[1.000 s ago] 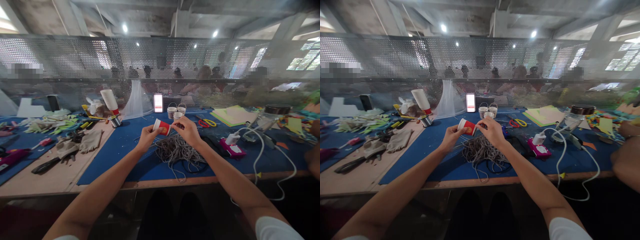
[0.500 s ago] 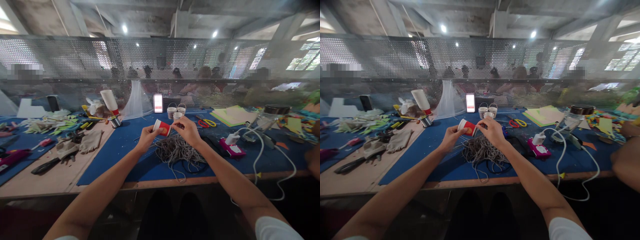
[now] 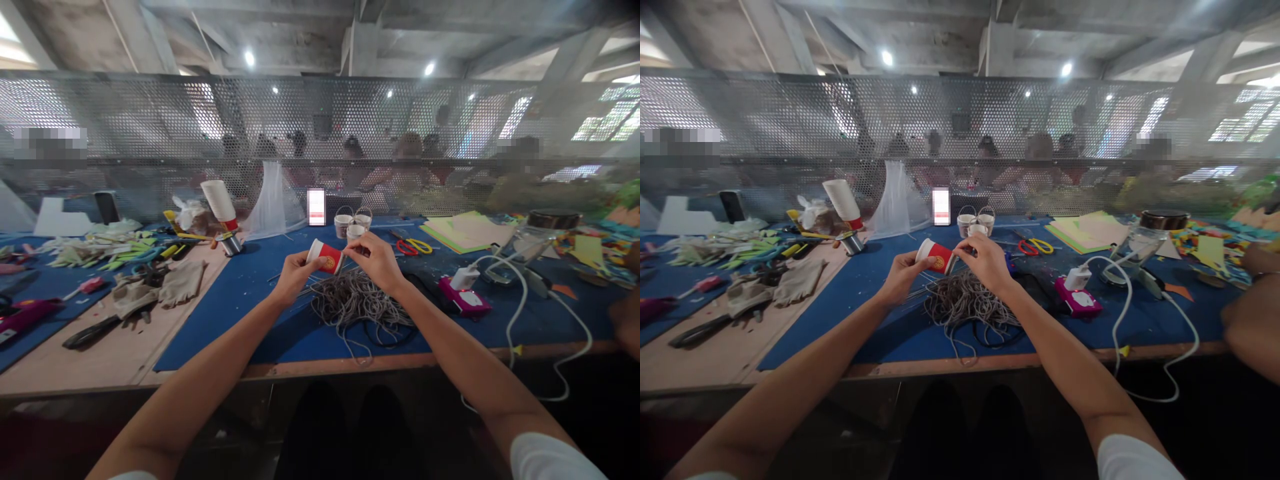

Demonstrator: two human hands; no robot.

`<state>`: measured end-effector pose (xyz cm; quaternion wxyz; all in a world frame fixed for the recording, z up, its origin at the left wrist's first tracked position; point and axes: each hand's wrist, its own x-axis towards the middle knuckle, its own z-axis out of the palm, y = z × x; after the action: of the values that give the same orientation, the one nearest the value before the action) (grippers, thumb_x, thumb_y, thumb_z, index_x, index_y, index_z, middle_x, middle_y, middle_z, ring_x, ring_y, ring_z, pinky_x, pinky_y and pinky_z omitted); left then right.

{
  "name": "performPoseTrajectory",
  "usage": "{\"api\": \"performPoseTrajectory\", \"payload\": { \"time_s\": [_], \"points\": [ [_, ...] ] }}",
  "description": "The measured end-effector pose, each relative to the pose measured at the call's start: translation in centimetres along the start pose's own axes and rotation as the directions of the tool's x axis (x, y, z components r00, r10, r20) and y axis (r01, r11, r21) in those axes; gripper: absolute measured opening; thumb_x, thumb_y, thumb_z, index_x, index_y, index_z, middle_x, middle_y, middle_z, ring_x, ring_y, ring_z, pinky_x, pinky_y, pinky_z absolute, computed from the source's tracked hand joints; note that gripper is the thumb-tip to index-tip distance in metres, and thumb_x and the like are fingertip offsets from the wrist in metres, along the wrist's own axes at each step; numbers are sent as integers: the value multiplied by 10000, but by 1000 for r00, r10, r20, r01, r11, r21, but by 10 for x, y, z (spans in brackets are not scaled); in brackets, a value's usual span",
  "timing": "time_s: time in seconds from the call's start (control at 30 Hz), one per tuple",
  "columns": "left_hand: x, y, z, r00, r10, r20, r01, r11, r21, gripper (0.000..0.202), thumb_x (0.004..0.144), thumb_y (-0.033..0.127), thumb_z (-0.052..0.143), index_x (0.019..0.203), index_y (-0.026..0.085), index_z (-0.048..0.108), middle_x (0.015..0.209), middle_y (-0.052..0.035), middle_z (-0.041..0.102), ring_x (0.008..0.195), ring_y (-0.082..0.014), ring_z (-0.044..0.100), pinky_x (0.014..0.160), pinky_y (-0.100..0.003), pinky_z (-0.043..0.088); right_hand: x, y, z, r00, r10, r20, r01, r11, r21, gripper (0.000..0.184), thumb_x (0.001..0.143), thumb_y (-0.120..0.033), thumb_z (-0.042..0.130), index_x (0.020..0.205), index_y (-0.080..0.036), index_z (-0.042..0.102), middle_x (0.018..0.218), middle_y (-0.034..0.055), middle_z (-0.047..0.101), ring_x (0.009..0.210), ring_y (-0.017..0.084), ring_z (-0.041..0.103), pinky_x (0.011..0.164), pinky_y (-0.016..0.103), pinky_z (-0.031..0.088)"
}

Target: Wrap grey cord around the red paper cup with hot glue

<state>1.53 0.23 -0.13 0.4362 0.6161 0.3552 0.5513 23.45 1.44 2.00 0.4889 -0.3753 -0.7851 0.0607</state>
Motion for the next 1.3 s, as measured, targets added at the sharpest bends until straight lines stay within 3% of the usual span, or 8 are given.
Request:
{"api": "performPoseTrajectory", "payload": {
  "time_s": [0.83,1.3],
  "points": [
    [-1,-1,-1,998,-19,56,23,997,-74,254,777,390,777,883,161,793,836,-37,758,735,-166,629,771,-292,470,3,8,-2,1000,16,-3,-16,999,30,185,911,-393,675,862,-225,733,842,29,651,727,155,580,680,310,445],
    [-2,-1,0,997,-51,65,61,986,-154,271,753,401,801,870,156,798,838,-53,764,742,-178,647,767,-302,486,3,19,1,996,83,16,-84,992,89,229,890,-441,676,848,-224,738,837,34,678,741,170,592,700,320,461]
  ]
}}
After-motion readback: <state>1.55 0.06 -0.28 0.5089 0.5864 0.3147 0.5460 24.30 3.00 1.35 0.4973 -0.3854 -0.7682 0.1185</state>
